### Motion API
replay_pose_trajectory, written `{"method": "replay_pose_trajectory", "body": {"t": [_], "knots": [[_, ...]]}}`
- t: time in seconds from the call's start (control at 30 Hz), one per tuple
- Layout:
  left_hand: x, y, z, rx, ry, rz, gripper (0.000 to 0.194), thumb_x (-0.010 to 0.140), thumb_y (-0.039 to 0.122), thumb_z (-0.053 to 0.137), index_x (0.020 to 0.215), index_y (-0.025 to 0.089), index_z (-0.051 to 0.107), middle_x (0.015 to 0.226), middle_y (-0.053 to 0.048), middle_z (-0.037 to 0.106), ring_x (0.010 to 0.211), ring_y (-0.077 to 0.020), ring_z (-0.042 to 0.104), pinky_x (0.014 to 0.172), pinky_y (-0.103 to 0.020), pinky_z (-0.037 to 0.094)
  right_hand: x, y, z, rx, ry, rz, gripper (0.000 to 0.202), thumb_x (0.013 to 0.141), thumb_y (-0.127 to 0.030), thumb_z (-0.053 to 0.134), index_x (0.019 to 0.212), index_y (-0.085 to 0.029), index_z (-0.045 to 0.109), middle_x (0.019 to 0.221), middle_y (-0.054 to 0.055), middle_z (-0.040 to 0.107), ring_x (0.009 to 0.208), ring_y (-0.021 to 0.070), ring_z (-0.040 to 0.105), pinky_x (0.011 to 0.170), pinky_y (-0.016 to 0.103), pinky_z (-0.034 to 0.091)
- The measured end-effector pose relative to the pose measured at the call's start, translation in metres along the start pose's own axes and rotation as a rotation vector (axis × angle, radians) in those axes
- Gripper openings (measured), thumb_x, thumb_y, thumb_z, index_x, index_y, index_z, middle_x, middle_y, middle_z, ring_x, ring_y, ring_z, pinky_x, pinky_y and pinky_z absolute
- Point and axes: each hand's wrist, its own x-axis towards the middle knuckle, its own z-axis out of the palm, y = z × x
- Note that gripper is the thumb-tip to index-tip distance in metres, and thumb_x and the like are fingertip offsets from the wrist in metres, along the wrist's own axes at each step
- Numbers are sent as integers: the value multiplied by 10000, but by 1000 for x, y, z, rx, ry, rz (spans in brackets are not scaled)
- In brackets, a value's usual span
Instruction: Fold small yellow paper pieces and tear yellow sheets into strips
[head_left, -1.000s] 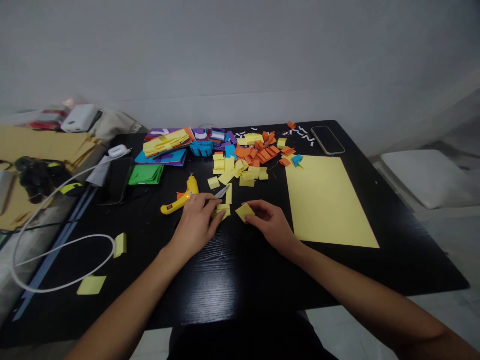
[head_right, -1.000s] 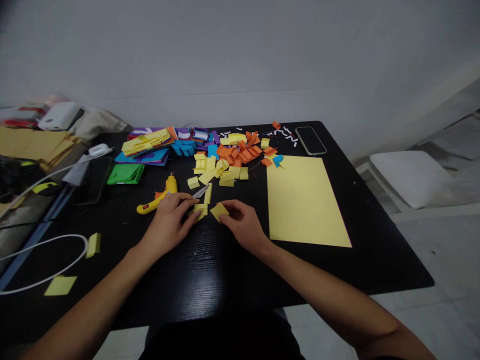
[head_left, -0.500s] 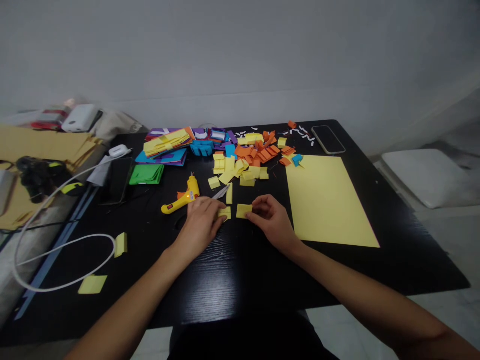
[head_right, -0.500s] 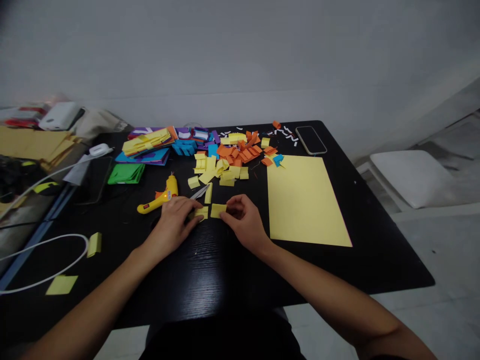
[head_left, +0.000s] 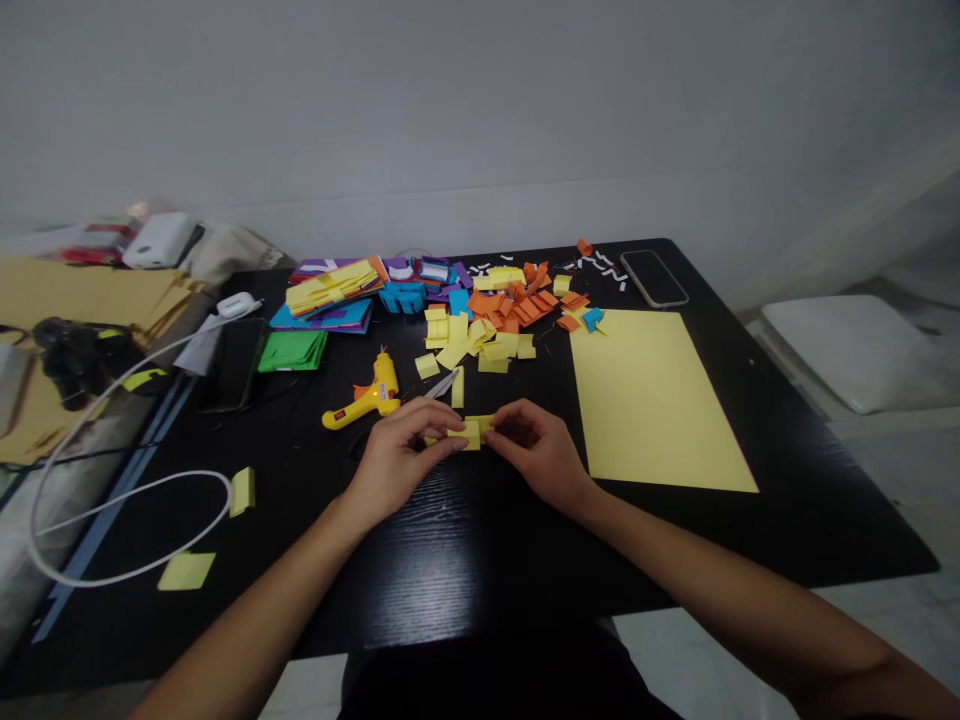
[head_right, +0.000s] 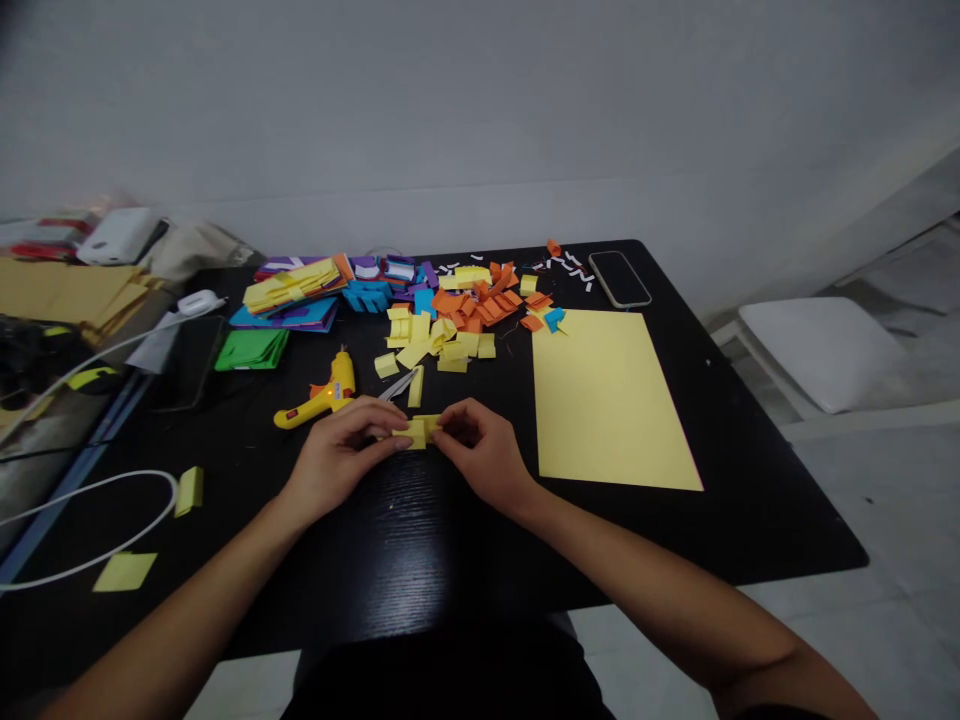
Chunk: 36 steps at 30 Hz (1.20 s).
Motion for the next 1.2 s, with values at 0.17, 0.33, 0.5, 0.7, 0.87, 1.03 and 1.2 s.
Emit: {"method": "replay_pose_trajectory", "body": {"t": [0.17,0.33,0.5,0.7,0.87,1.03,1.2], "knots": [[-1,-3,3,57,16,46,59,899,168,753,935,213,760,1008,-52,746,942,-181,708,843,-323,576,-4,-5,3,88,-90,3,184,802,-339,799,887,-221,688,850,9,722,765,165,690,771,327,579],[-1,-2,3,67,20,75,81,893,166,764,962,207,759,1004,-50,744,949,-173,709,849,-304,570,-2,-7,1,213,-114,77,253,759,-331,860,879,-210,673,822,-7,728,698,143,685,731,309,584],[-1,1,2,39,20,119,123,868,162,790,983,201,768,996,-53,753,931,-175,721,839,-289,577,3,-6,-1,412,-202,242,309,686,-303,932,895,-186,737,815,-16,754,696,112,683,760,275,570],[-3,6,4,-4,42,151,120,862,161,799,965,205,760,958,-43,767,917,-174,729,844,-299,590,2,-11,0,629,-311,409,253,661,-307,956,769,-184,763,841,-16,750,838,132,713,916,328,579],[-4,8,5,6,48,166,139,863,161,799,986,203,750,968,-45,774,919,-175,735,848,-310,596,1,-15,-1,675,-367,427,223,702,-281,941,790,-168,769,868,-10,738,878,123,709,976,335,576],[-7,7,5,29,34,166,139,874,167,790,997,199,734,974,-42,772,922,-176,736,856,-317,594,3,-15,-2,692,-392,472,231,711,-278,936,757,-158,745,871,-5,731,870,122,708,961,329,585],[-7,8,5,56,35,141,116,883,194,782,960,190,696,972,-44,772,898,-177,743,821,-304,593,2,-15,-2,683,-388,477,247,710,-294,936,760,-154,738,866,1,722,866,137,710,926,349,606]]}}
